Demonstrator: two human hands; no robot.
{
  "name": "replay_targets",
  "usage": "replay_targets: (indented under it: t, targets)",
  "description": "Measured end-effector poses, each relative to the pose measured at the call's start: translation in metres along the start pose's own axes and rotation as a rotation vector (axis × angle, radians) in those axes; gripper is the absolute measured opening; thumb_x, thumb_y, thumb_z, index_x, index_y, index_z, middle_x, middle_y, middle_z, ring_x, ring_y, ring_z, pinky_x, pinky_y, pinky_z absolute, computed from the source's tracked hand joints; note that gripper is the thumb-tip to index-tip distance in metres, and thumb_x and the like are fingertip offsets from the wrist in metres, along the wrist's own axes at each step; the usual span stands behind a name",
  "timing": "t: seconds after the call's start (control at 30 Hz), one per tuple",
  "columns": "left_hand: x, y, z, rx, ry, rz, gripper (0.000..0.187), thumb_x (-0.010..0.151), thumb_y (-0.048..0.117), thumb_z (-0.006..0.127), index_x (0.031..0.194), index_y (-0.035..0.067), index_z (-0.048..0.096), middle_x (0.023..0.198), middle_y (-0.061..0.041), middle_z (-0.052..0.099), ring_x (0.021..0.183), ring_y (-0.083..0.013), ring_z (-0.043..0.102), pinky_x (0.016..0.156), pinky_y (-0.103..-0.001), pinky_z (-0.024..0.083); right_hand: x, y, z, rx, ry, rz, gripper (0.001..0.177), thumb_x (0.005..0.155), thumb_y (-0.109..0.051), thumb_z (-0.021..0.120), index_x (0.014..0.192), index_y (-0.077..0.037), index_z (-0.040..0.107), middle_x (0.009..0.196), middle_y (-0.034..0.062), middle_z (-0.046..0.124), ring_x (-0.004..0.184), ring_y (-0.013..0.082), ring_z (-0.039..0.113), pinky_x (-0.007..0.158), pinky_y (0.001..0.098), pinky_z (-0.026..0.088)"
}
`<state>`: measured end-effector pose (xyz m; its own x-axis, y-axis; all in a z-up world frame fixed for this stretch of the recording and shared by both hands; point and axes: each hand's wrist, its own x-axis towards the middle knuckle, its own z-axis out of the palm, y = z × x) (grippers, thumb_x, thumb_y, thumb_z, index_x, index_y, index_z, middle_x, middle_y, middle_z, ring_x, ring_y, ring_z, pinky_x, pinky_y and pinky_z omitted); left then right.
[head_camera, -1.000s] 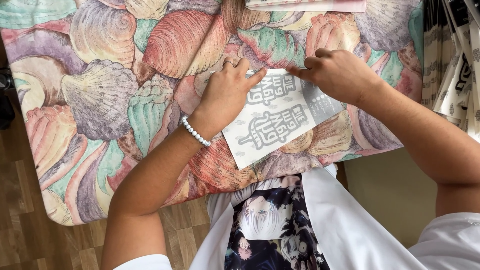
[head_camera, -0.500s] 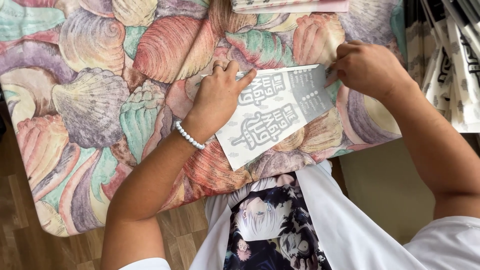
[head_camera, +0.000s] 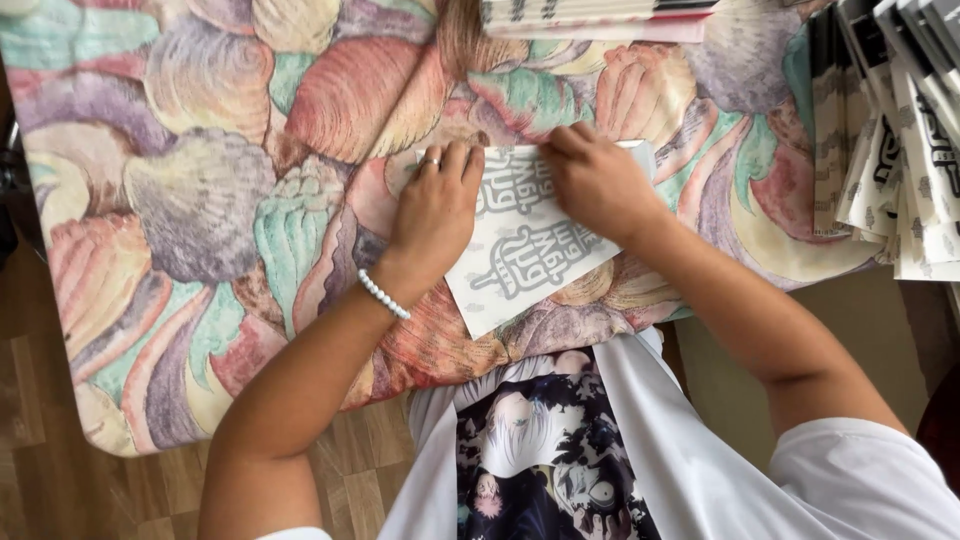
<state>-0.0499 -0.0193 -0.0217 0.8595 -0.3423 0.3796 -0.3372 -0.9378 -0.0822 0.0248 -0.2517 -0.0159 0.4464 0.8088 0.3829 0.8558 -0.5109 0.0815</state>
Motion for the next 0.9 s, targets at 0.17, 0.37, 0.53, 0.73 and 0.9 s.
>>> replay_targets:
  t: [0.17, 0.37, 0.53, 0.73, 0.9]
  targets:
    - [0.005, -0.018, 0.003, -0.226, -0.122, -0.005, 0.034, 0.095, -0.002, 0.048, 0.124, 0.003, 0.064, 0.103, -0.012, 0.053, 0.096, -0.028, 0.059, 0.066, -0.034, 0.058, -0.046, 0.045, -0.003, -0.134, 0.057, 0.083, 0.009, 0.086, -0.012, 0.064, 0.083, -0.015, 0.072, 0.088, -0.0017, 0.059, 0.086, 0.0175, 0.065, 0.072, 0.0258, 0.056]
    - [0.012, -0.015, -0.012, -0.163, -0.079, 0.05, 0.035, 0.093, -0.001, 0.053, 0.122, 0.01, 0.068, 0.1, -0.011, 0.054, 0.093, -0.028, 0.061, 0.059, -0.036, 0.059, -0.053, 0.037, -0.002, -0.228, 0.028, 0.162, 0.006, 0.08, -0.017, 0.068, 0.08, -0.013, 0.072, 0.085, 0.0009, 0.06, 0.085, 0.0185, 0.067, 0.068, 0.0281, 0.058]
    - [0.007, -0.01, 0.001, -0.103, -0.022, 0.038, 0.036, 0.09, 0.003, 0.056, 0.122, 0.014, 0.068, 0.101, -0.013, 0.054, 0.092, -0.0305, 0.061, 0.061, -0.039, 0.06, 0.017, -0.021, 0.015, -0.078, 0.119, 0.009, 0.017, 0.086, -0.007, 0.059, 0.085, -0.009, 0.076, 0.085, 0.0025, 0.058, 0.084, 0.0188, 0.064, 0.066, 0.0247, 0.057]
    - [0.003, -0.02, 0.015, -0.246, -0.032, -0.024, 0.031, 0.092, 0.0, 0.055, 0.119, 0.006, 0.067, 0.102, -0.013, 0.054, 0.098, -0.0322, 0.06, 0.063, -0.039, 0.06, 0.017, -0.012, 0.036, -0.059, 0.158, -0.018, 0.014, 0.088, -0.008, 0.059, 0.081, -0.008, 0.071, 0.083, 0.0032, 0.056, 0.081, 0.0209, 0.063, 0.066, 0.0276, 0.056]
    - [0.005, -0.024, 0.004, -0.265, -0.05, -0.008, 0.032, 0.089, 0.001, 0.059, 0.12, 0.005, 0.067, 0.103, -0.012, 0.054, 0.1, -0.032, 0.059, 0.064, -0.039, 0.06, -0.047, 0.036, 0.009, -0.159, 0.102, 0.1, 0.011, 0.085, -0.011, 0.061, 0.075, -0.011, 0.068, 0.083, 0.0021, 0.055, 0.082, 0.0205, 0.064, 0.068, 0.0265, 0.055]
